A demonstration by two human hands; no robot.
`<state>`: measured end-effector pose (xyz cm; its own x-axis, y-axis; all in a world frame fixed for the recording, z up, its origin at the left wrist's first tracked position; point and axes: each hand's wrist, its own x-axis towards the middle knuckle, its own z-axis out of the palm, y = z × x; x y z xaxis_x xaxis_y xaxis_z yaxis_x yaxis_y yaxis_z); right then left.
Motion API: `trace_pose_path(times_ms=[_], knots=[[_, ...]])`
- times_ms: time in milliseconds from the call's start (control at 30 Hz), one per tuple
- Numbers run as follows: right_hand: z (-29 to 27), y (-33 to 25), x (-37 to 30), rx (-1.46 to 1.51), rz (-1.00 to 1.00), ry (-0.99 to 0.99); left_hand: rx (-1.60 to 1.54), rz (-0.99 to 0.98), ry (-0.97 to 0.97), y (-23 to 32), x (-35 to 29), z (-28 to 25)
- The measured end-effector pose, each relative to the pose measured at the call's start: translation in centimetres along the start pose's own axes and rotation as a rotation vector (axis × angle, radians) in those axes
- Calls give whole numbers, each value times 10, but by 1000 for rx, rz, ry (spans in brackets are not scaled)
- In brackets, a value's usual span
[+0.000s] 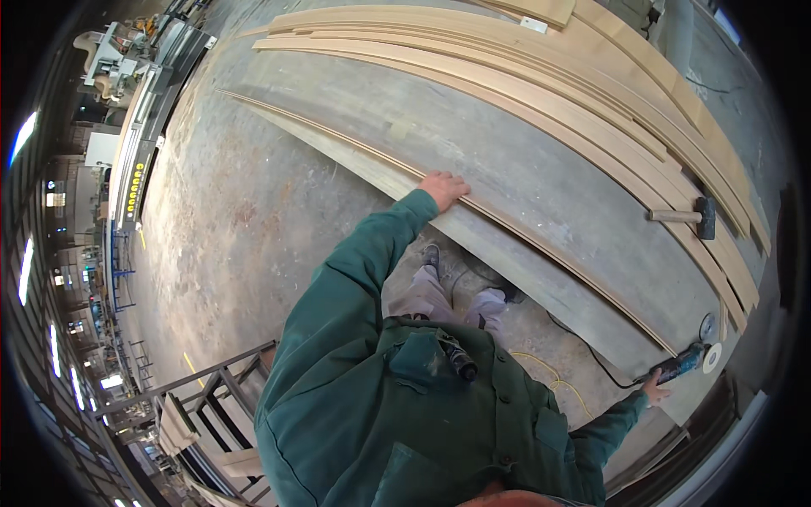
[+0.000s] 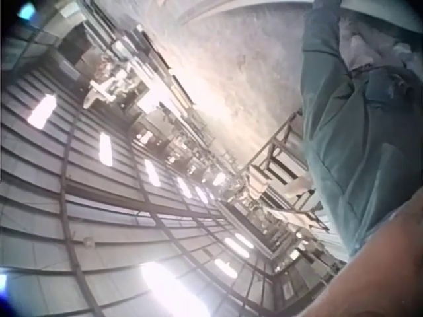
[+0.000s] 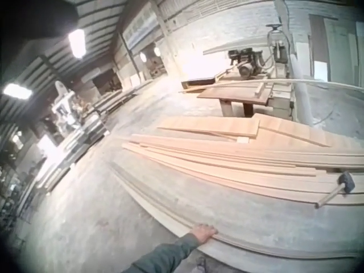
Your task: Sanding the edges and surface of a long wooden plank using an angle grinder with a sanding disc.
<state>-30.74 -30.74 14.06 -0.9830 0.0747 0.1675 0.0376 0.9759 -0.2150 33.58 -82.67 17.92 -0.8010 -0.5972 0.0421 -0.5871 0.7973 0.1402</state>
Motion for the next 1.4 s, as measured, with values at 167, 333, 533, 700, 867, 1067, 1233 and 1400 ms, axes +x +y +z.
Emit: trace_pose_path(times_ms=[167, 333, 533, 700, 867, 1067, 1233, 1400], knots=[[-50, -27, -125, 174, -227, -218, -83, 102, -81, 2, -22, 14], [-144, -177, -357, 705, -436, -775, -50, 242, -32, -13, -42, 19], [-297, -362, -548, 898, -1551, -1893, -186, 43, 23, -37, -123, 20], [-335, -373, -610, 1038, -1868, -2314, -226, -211, 15, -44, -216, 30], [-357, -355, -615, 1019, -2015, -2261, -308, -623, -634, -34, -357, 90], [-383, -319, -599, 1638, -1469, -2072, -507, -674, -768, 11, -487, 134], [-329, -323, -603, 1477, -1084, -1307, -1184, -762, 84, 43, -385, -34], [-290, -305, -648, 1225, -976, -1361, -1790, -178, 95, 63, -302, -146]])
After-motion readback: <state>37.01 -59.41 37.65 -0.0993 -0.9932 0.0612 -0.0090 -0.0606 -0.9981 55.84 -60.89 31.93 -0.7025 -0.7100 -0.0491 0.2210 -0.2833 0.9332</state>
